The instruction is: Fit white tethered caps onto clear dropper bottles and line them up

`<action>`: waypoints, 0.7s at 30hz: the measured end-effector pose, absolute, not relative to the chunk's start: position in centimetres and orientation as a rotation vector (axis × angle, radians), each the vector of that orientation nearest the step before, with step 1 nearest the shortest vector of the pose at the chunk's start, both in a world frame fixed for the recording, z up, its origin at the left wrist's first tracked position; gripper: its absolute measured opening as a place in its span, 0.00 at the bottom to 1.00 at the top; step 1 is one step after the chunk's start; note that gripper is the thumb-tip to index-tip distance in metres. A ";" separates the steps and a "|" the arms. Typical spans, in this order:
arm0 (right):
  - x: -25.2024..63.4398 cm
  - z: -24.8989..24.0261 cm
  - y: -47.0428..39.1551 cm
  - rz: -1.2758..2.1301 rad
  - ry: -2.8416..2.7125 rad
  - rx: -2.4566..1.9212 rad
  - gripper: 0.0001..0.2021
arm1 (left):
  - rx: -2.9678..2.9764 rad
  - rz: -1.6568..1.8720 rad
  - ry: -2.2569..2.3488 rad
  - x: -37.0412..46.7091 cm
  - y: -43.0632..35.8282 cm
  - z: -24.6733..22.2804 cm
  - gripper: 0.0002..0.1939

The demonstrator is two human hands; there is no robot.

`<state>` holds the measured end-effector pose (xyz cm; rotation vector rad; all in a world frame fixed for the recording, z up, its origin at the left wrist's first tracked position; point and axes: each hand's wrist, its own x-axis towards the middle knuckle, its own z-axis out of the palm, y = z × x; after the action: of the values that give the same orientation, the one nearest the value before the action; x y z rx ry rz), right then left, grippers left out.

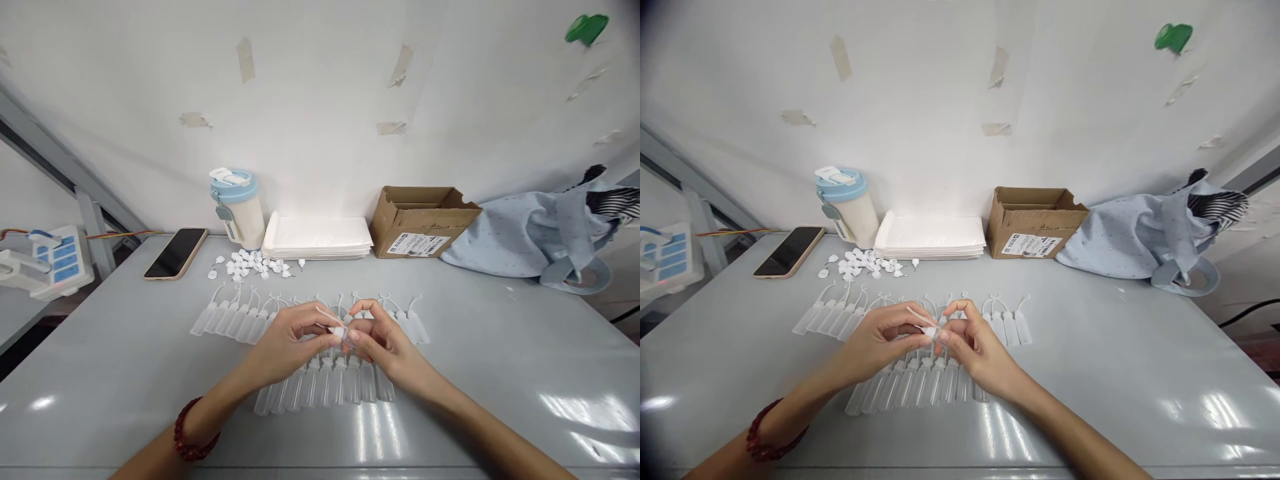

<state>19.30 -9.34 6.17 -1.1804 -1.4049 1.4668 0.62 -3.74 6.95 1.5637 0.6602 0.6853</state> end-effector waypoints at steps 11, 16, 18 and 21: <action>19.1 4.7 -9.8 0.825 -1.873 -1.281 0.08 | 1.404 0.523 0.841 0.7 -3.7 6.6 0.10; 19.1 4.8 -9.7 1.049 -1.749 -1.225 0.08 | 1.510 0.596 0.746 0.6 -3.9 6.5 0.06; 19.1 4.9 -9.6 1.204 -1.622 -1.204 0.07 | 1.623 0.676 0.697 0.6 -3.9 6.5 0.06; 19.1 4.9 -9.5 1.335 -1.504 -1.163 0.08 | 1.642 0.702 0.648 0.7 -4.0 6.4 0.07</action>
<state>19.12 -9.53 4.94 -1.1631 -1.5036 1.3351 0.68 -3.96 6.41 1.6420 0.6480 0.7017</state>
